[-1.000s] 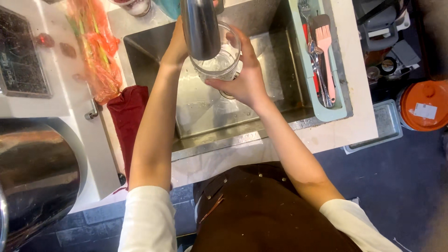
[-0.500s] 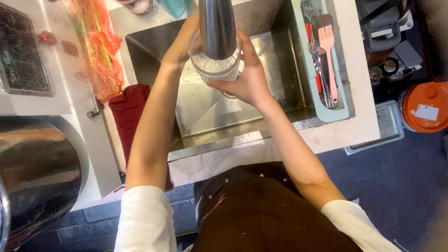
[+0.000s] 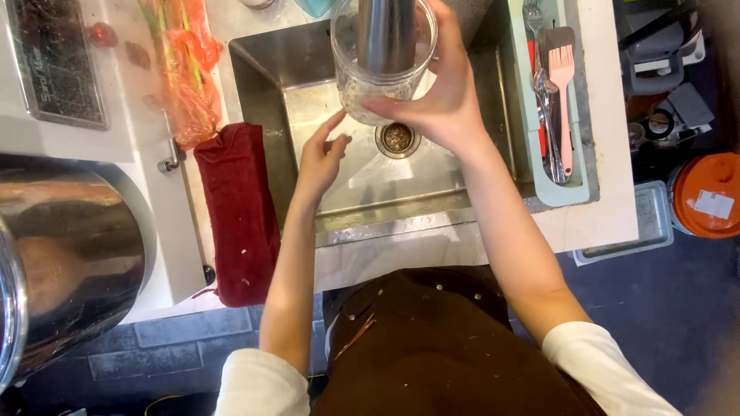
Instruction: The person washes a glass jar and a small piece of cloth under a running faucet, rinsing and scrubbing the jar before setting it aside.
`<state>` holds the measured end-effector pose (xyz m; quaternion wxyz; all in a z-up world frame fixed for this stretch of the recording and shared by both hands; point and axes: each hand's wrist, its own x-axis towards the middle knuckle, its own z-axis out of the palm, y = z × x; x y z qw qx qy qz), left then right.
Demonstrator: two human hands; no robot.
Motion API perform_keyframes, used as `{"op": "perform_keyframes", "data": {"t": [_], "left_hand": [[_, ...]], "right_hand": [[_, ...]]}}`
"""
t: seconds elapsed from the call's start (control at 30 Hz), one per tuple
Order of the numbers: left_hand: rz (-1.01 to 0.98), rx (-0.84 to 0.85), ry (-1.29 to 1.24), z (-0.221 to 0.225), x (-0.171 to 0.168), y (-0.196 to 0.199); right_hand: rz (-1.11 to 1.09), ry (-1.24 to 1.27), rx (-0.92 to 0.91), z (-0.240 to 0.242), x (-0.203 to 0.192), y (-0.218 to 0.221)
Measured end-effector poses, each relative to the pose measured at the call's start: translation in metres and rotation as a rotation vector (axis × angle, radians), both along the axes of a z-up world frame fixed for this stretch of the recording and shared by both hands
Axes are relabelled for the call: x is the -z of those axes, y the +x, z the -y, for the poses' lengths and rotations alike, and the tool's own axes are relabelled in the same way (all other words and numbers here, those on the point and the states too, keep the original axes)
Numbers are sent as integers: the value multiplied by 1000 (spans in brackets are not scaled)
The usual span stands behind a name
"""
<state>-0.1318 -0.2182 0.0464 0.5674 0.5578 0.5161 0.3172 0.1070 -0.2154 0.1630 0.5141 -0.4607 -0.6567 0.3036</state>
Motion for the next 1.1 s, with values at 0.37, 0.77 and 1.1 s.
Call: {"op": "perform_keyframes", "data": {"t": [0.37,0.77,1.1], "left_hand": [[1,-130,-55,83,24,-21],[444,-442,-339,94,69,-45],[824,-569,-389,93,72,-59]], "right_hand": [[38,84,-15,-6,-10,12],[17,45,-53,-9,-21,6],[43,53,-32,-11,-11,9]]}}
